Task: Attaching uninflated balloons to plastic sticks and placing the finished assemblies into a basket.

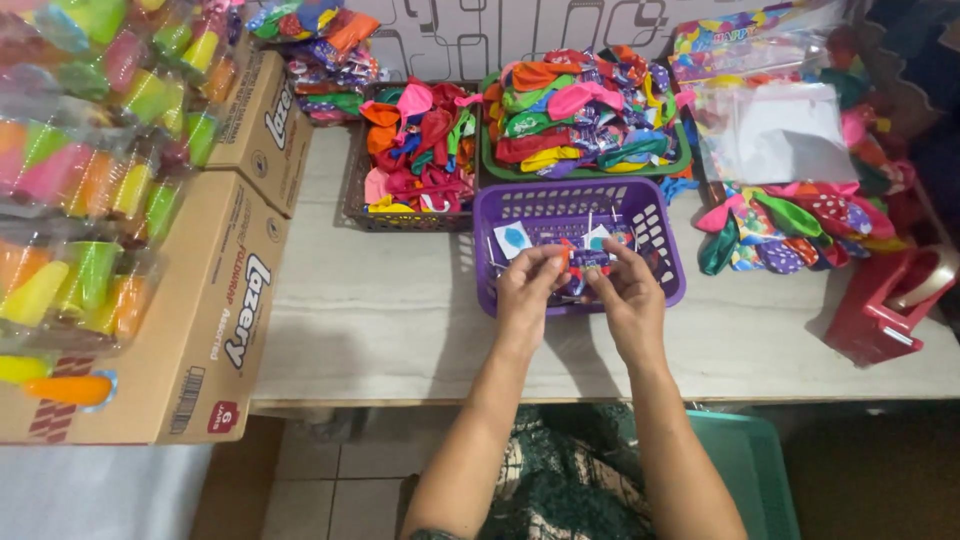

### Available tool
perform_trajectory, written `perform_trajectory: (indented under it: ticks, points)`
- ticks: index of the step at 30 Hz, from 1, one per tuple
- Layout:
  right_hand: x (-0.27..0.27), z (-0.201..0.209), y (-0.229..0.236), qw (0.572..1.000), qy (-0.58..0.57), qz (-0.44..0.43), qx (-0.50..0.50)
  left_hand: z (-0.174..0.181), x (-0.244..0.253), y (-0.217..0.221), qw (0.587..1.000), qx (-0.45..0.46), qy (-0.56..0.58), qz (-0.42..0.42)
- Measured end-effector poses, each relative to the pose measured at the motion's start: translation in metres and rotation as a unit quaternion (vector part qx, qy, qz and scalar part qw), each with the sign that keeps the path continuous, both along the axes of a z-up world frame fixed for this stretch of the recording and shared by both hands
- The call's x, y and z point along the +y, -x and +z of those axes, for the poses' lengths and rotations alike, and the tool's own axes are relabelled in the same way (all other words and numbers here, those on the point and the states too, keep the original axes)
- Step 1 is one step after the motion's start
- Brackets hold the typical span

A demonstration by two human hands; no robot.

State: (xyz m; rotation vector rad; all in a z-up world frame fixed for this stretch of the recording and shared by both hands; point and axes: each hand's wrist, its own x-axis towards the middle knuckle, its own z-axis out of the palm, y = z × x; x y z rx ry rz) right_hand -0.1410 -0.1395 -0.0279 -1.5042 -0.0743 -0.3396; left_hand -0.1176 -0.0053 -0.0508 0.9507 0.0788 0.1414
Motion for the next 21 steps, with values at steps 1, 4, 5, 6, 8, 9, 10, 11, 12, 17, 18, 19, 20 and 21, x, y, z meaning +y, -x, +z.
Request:
perform_trajectory:
  ticks: [1,4,5,6,8,9,10,11,12,17,18,19,20,21]
  points:
    - [0.002,-0.004,0.001,1.0,0.0,0.001,0.0,0.002,0.001,0.005,1.0,0.0,0.0,0.001]
    - [0.003,-0.011,0.007,1.0,-0.019,-0.011,-0.003,0.006,0.002,0.014,0.997,-0.015,-0.074,-0.008]
    - [0.003,-0.012,0.009,1.0,-0.022,-0.013,0.004,0.005,0.001,0.014,0.994,-0.012,-0.109,-0.013]
    - [0.004,-0.011,0.01,1.0,-0.024,-0.011,0.009,0.005,0.001,0.013,0.989,-0.011,-0.143,-0.014]
    - [0.006,-0.004,0.016,1.0,0.009,-0.017,-0.003,0.014,0.002,0.017,0.987,-0.018,-0.162,-0.008]
    - [0.006,0.0,0.018,0.999,0.044,-0.024,-0.014,0.018,0.002,0.02,0.983,-0.025,-0.18,-0.003]
    - [0.004,-0.004,0.017,0.999,0.043,-0.027,-0.015,0.021,0.002,0.021,0.983,-0.026,-0.18,-0.005]
    - [0.001,-0.009,0.015,0.994,0.093,-0.047,-0.043,0.024,0.001,0.023,0.977,-0.044,-0.208,0.008]
    - [-0.001,-0.014,0.015,0.985,0.143,-0.065,-0.067,0.026,0.002,0.027,0.97,-0.059,-0.236,0.021]
    - [0.004,-0.008,0.024,0.986,0.128,-0.075,-0.079,0.023,0.0,0.032,0.946,-0.098,-0.299,0.077]
    - [0.005,-0.009,0.026,0.988,0.109,-0.075,-0.077,0.024,0.0,0.033,0.927,-0.119,-0.342,0.098]
    - [0.007,-0.007,0.027,0.988,0.108,-0.074,-0.077,0.022,0.0,0.034,0.926,-0.119,-0.343,0.1]
    - [0.009,-0.005,0.028,0.995,0.065,-0.055,-0.048,0.02,-0.001,0.034,0.932,-0.109,-0.335,0.08]
    - [0.01,-0.003,0.028,0.999,0.022,-0.035,-0.019,0.018,-0.001,0.033,0.938,-0.1,-0.328,0.06]
